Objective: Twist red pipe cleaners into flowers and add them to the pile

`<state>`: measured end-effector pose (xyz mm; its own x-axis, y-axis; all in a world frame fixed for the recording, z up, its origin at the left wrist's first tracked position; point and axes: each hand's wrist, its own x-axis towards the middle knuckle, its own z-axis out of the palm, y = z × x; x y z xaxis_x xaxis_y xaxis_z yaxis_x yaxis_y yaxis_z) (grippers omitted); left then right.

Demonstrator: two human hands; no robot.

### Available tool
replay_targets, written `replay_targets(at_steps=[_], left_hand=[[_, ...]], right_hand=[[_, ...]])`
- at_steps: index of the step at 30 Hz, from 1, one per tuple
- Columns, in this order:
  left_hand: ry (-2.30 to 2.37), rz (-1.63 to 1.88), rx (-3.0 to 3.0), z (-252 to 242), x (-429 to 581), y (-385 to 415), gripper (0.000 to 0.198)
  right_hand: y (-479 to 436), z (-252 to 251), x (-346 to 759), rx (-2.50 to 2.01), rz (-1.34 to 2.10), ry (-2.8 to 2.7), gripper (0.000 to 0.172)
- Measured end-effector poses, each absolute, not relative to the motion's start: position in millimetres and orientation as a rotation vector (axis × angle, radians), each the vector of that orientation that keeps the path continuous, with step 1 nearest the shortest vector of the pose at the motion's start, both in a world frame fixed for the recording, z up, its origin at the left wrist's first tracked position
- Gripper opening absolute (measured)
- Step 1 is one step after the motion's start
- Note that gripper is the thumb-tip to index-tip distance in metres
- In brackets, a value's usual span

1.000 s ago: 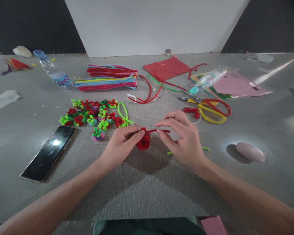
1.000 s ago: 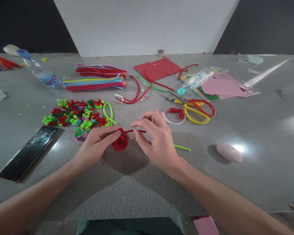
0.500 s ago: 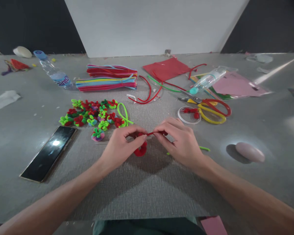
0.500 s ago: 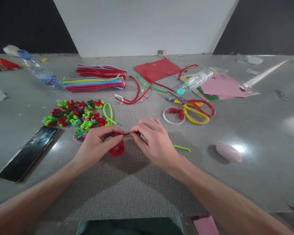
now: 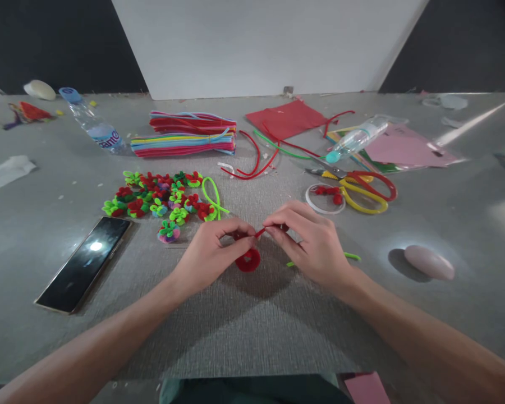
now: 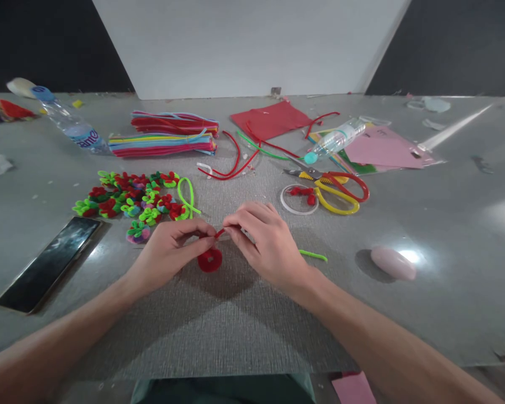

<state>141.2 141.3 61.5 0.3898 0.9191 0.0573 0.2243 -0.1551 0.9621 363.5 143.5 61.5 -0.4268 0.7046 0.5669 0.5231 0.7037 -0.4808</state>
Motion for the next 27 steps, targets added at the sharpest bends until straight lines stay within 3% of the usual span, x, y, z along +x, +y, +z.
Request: replay_targets(at_steps=[27], left_hand=[[0.991,0.902,1.434,63.8,142.1,142.6,0.023]], right_hand=[[143.5,60.7,363.3,-0.943,0.368,-2.086,0.013]])
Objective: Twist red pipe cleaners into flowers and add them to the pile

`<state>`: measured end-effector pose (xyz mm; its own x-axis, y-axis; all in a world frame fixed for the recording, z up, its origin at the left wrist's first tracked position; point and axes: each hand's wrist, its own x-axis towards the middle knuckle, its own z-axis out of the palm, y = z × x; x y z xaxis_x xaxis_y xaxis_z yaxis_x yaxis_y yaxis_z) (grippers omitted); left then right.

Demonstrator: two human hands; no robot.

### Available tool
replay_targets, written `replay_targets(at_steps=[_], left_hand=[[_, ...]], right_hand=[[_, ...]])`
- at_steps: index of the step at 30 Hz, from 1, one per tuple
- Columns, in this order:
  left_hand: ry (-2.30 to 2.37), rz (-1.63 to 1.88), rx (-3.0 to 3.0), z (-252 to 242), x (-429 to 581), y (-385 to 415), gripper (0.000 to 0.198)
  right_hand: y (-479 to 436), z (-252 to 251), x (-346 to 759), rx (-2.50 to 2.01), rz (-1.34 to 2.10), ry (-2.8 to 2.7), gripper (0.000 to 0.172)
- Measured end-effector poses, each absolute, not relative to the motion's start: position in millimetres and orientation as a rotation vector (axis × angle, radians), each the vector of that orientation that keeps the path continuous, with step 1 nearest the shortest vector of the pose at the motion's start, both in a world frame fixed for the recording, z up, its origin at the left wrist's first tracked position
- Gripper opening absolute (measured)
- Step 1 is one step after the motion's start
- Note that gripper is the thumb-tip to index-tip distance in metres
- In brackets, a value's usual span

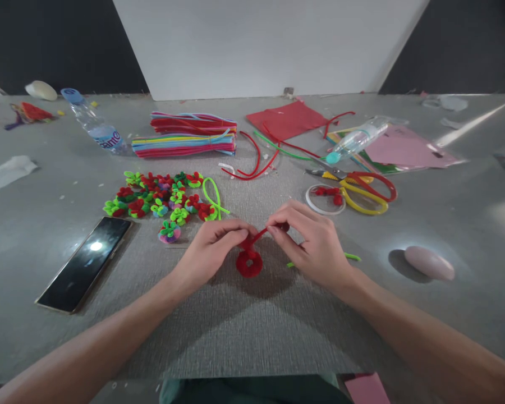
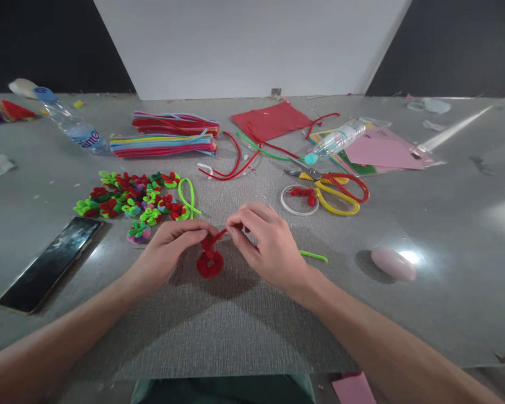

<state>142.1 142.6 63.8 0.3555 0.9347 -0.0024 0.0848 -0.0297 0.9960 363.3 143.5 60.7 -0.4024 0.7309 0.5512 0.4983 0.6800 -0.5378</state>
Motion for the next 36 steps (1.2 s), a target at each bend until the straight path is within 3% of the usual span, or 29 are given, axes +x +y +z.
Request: replay_targets(at_steps=[19,24,29,36], left_hand=[[0.889,0.790,1.507,60,144,141,0.008],[0.857,0.834,1.445,54,145,141,0.006],[0.917,0.884,1.511,54,142,144,0.003],[0.976,0.884,1.628,58,141,143,0.006]], right_hand=[[140,58,361,-0.880,0.516,-2.067,0.012],[134,59,356,-1.018,0.719,-1.915,0.027],[136,61,355,-1.110,0.879,-1.996,0.003],[140,63,357,-1.021,0.833,-2.071,0.010]])
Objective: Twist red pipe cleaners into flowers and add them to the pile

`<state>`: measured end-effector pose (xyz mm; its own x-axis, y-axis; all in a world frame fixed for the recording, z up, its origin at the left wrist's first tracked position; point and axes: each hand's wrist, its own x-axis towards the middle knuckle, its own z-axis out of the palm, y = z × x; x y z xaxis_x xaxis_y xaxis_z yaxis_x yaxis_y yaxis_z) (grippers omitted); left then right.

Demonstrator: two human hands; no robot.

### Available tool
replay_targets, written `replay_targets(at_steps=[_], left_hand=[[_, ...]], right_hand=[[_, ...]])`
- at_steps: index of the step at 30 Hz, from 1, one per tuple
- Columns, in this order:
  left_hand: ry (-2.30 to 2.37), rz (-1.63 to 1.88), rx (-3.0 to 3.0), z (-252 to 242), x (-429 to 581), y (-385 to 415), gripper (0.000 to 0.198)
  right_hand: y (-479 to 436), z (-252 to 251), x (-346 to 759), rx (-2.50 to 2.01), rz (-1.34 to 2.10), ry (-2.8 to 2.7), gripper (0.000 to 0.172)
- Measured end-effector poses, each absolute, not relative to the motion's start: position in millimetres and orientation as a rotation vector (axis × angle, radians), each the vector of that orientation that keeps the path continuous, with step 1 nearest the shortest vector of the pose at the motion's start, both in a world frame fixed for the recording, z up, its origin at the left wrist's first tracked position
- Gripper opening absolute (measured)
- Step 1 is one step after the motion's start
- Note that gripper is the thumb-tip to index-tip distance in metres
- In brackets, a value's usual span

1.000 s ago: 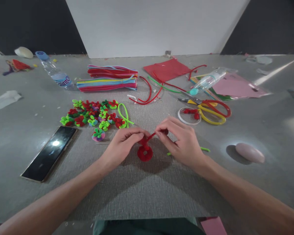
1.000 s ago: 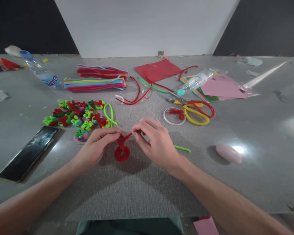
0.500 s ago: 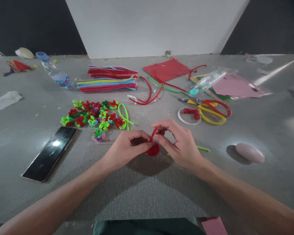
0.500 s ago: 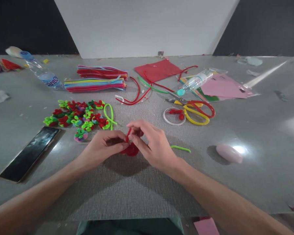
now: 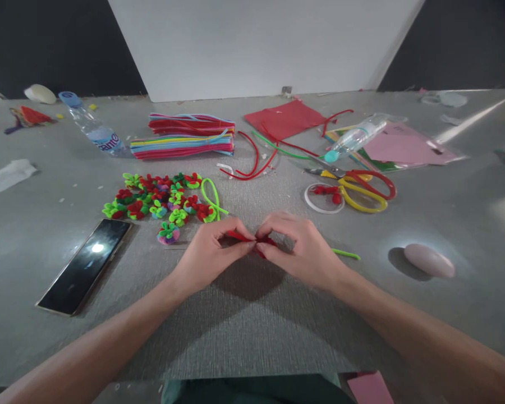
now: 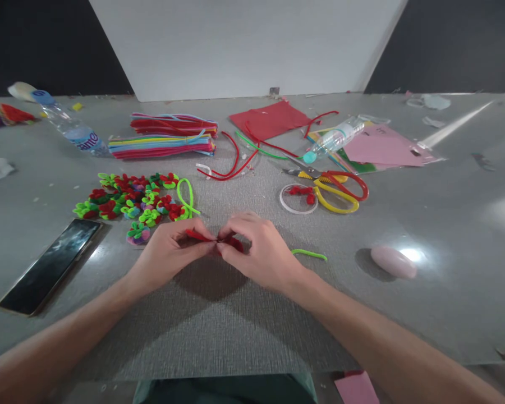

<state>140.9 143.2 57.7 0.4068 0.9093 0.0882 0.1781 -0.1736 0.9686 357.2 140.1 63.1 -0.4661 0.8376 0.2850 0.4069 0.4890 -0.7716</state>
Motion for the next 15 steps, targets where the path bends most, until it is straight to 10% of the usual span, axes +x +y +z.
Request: replay_targets(at_steps=[15], left_hand=[[0.999,0.901,1.756,62.4,137.9,143.6,0.008]], right_hand=[[143.4,57.4,357.9,-0.988,0.828,-2.105,0.014]])
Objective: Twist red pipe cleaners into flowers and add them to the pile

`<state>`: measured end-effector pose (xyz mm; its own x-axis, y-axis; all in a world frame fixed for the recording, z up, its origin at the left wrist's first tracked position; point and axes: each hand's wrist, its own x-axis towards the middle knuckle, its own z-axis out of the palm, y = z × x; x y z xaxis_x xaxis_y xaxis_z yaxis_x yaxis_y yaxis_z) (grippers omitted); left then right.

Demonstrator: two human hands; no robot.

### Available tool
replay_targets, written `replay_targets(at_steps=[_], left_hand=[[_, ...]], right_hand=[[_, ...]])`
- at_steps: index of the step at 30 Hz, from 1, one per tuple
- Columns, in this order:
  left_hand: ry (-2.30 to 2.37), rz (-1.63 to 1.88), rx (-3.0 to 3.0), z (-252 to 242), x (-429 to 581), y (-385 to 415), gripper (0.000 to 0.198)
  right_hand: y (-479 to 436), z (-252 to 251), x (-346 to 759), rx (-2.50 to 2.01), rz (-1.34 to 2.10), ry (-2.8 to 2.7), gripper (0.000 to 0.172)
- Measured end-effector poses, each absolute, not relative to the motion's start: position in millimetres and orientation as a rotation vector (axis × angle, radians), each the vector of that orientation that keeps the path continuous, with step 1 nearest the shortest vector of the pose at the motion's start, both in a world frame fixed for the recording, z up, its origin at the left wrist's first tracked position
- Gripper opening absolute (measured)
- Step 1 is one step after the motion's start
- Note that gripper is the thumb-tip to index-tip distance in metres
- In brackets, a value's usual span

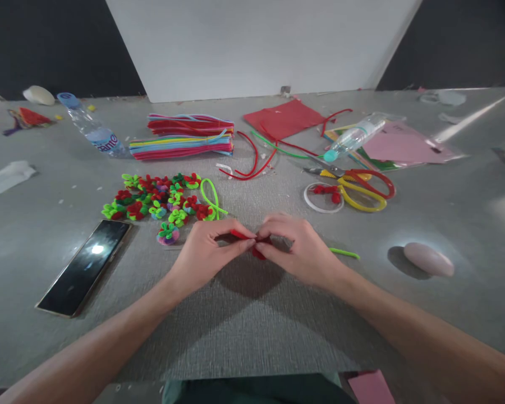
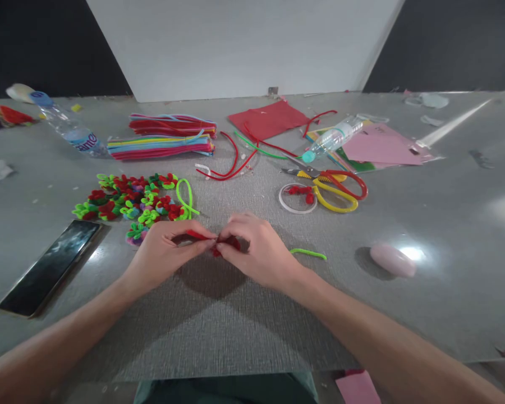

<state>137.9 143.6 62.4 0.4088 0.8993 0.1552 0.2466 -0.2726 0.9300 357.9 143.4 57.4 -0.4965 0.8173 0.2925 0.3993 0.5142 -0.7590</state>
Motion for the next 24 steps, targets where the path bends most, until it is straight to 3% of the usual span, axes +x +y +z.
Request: replay_targets(at_steps=[6,13,17,24], left_hand=[[1.067,0.971,1.716,62.9,138.9,142.2,0.003],[1.070,0.980,1.717,65.6,136.7,144.5,0.026],[1.074,0.891,2.030,63.2,133.1,147.7,0.010],[1.050,0.916,2.308,57.4,129.5,148.9,0.012]], right_hand=[[142.1,59.2,355.8,-1.017,0.844,-2.092,0.018],[140.9,62.8,357.3,-1.035,0.746,-2.179,0.018],[141.5,61.8,358.3,-1.038,0.713,-2.234,0.017],[141.9,60.0,358.1,-1.061,0.656,-2.224,0.015]])
